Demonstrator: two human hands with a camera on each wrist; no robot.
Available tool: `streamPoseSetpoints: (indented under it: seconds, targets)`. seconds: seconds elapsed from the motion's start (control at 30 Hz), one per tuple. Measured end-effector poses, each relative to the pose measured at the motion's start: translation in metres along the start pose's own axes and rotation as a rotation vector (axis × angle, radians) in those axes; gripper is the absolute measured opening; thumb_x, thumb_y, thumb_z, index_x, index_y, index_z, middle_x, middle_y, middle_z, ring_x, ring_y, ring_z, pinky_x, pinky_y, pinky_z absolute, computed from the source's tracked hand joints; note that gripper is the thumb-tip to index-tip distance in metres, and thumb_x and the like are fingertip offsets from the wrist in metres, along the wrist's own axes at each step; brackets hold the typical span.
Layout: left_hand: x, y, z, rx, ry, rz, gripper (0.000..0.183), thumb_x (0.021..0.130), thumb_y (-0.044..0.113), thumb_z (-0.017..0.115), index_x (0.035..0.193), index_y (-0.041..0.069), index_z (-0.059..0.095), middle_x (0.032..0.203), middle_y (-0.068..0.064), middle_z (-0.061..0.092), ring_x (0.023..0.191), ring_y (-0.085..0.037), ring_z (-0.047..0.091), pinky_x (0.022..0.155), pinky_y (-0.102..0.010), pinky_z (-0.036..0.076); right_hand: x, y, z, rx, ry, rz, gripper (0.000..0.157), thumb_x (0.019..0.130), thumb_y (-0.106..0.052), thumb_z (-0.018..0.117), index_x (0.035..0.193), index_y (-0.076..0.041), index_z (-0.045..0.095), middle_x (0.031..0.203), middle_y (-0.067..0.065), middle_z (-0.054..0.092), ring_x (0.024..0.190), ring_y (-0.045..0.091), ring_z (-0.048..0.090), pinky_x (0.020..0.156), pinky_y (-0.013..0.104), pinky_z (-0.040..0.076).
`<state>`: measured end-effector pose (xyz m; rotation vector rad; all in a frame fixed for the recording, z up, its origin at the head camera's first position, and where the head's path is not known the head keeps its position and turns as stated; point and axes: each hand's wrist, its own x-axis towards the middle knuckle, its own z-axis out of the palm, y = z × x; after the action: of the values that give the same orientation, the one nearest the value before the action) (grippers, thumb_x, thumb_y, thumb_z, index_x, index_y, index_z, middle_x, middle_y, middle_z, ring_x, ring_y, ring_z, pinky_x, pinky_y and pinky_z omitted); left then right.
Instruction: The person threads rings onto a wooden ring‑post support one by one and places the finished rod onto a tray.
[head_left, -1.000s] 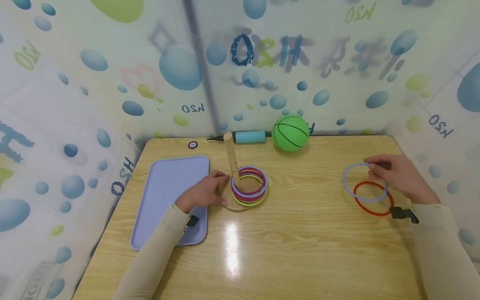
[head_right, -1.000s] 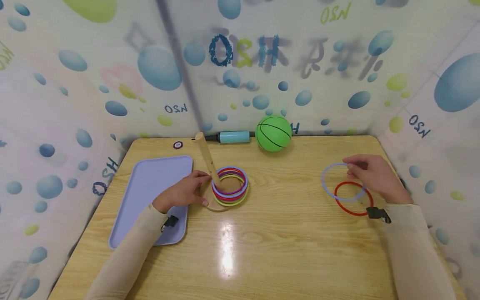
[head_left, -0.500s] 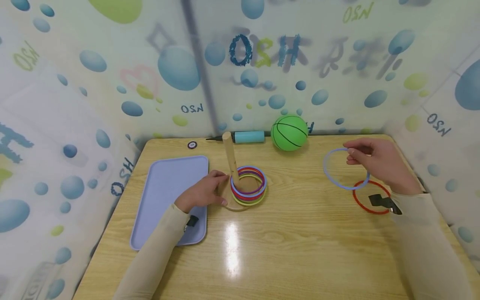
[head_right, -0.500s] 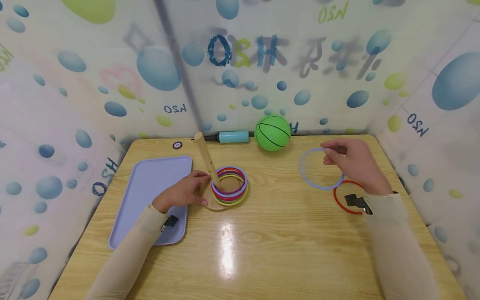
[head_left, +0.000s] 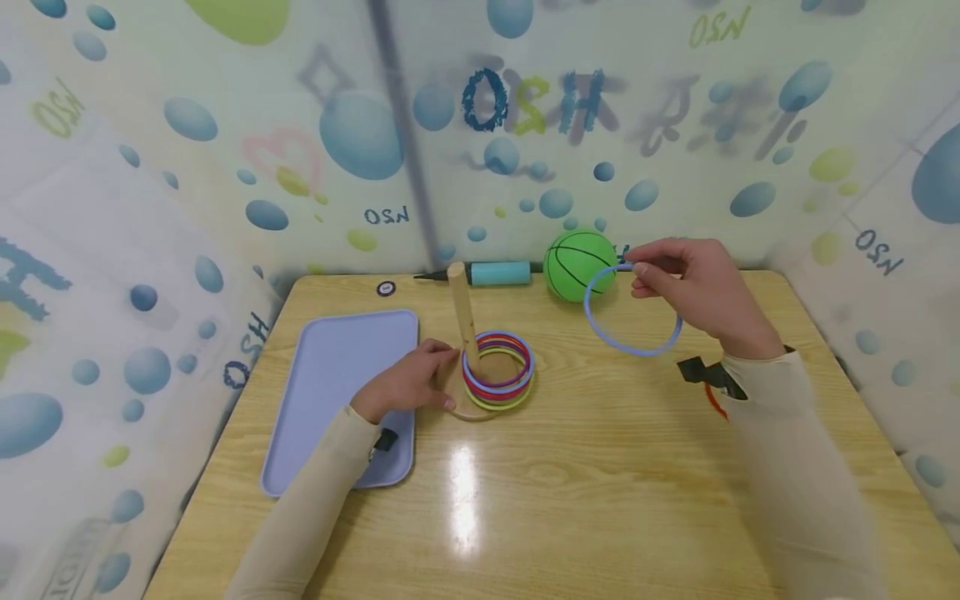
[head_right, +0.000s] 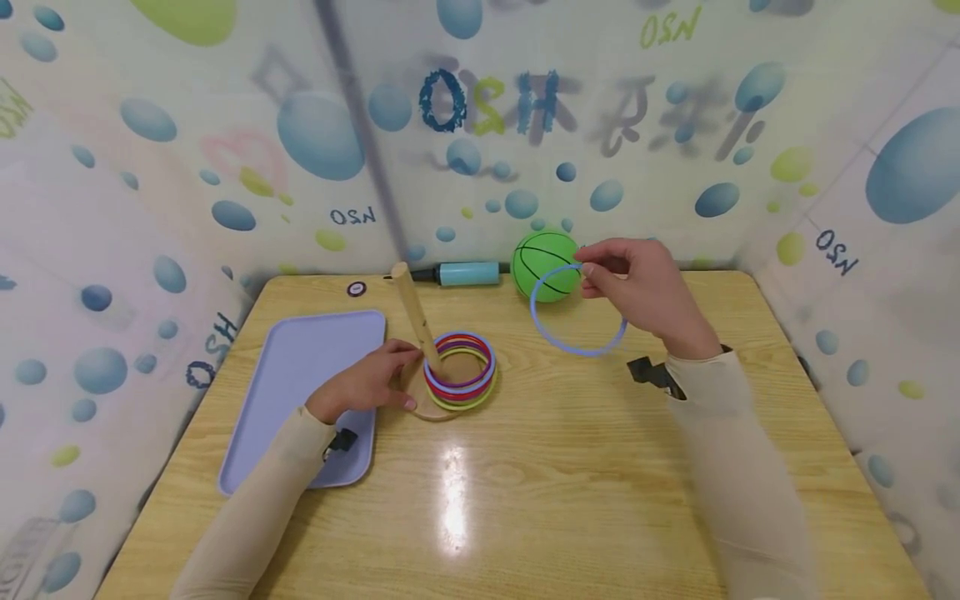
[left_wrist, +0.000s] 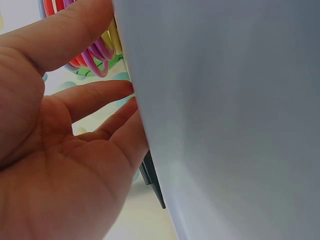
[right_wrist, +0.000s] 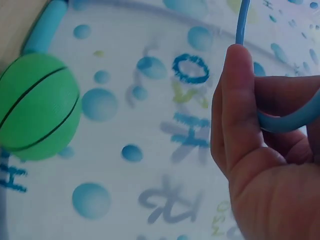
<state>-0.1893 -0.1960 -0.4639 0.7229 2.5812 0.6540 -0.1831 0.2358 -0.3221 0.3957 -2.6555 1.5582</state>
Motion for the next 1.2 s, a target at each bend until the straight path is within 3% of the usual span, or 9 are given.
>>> streamPoseSetpoints:
  seconds: [0.33, 0.6, 0.7, 0.9, 1.07, 1.2]
  targets:
    - [-0.002, 0.001, -0.001, 0.006, -0.007, -0.002, 0.092, 0.088, 0.026, 0.089, 0.160, -0.004, 0.041, 0.158, -0.025, 0.044, 0.143, -0.039, 0.048, 0.117, -0.052, 0.045, 0.021, -0.053, 0.036, 0.045, -0.029, -0.134, 0.024, 0.105, -0.017, 0.068, 0.122, -0.003, 0.076, 0.106, 0.005, 0.079, 0.082, 0.012, 0.077, 0.082, 0.024, 0.063]
    - [-0.002, 0.002, -0.003, 0.008, -0.002, -0.004, 0.092, 0.087, 0.026, 0.090, 0.160, -0.003, 0.041, 0.158, -0.024, 0.044, 0.144, -0.039, 0.048, 0.119, -0.051, 0.044, 0.045, -0.082, 0.066, 0.098, -0.073, -0.213, 0.022, 0.104, -0.014, 0.067, 0.120, -0.002, 0.077, 0.110, 0.015, 0.078, 0.081, 0.015, 0.077, 0.082, 0.025, 0.062]
    - [-0.002, 0.002, -0.002, 0.008, 0.000, 0.005, 0.093, 0.087, 0.026, 0.090, 0.160, -0.004, 0.041, 0.158, -0.025, 0.044, 0.144, -0.039, 0.047, 0.120, -0.051, 0.042, 0.055, -0.091, 0.078, 0.134, -0.110, -0.201, 0.024, 0.105, -0.013, 0.066, 0.123, 0.000, 0.076, 0.115, 0.015, 0.077, 0.083, 0.017, 0.076, 0.083, 0.027, 0.063]
    - [-0.003, 0.003, -0.002, 0.001, -0.001, 0.000, 0.094, 0.087, 0.026, 0.090, 0.160, -0.004, 0.040, 0.159, -0.025, 0.043, 0.146, -0.040, 0.045, 0.122, -0.052, 0.040, 0.077, -0.101, 0.104, 0.156, -0.179, -0.137, 0.023, 0.106, -0.014, 0.065, 0.124, -0.004, 0.074, 0.106, 0.013, 0.076, 0.088, 0.023, 0.075, 0.087, 0.035, 0.064]
    - [-0.004, 0.003, -0.003, 0.010, 0.002, 0.011, 0.093, 0.087, 0.027, 0.090, 0.160, -0.004, 0.041, 0.158, -0.026, 0.043, 0.146, -0.040, 0.046, 0.121, -0.053, 0.041, 0.094, -0.092, 0.124, 0.157, -0.221, -0.094, 0.022, 0.106, -0.012, 0.063, 0.123, -0.002, 0.074, 0.103, 0.017, 0.074, 0.090, 0.027, 0.075, 0.087, 0.036, 0.064]
    - [-0.004, 0.003, -0.003, 0.017, 0.003, 0.016, 0.093, 0.087, 0.028, 0.089, 0.160, -0.005, 0.041, 0.158, -0.026, 0.044, 0.145, -0.040, 0.046, 0.121, -0.052, 0.041, 0.101, -0.078, 0.136, 0.095, -0.225, -0.063, 0.022, 0.106, -0.013, 0.064, 0.122, -0.004, 0.076, 0.103, 0.015, 0.075, 0.091, 0.026, 0.074, 0.084, 0.033, 0.063]
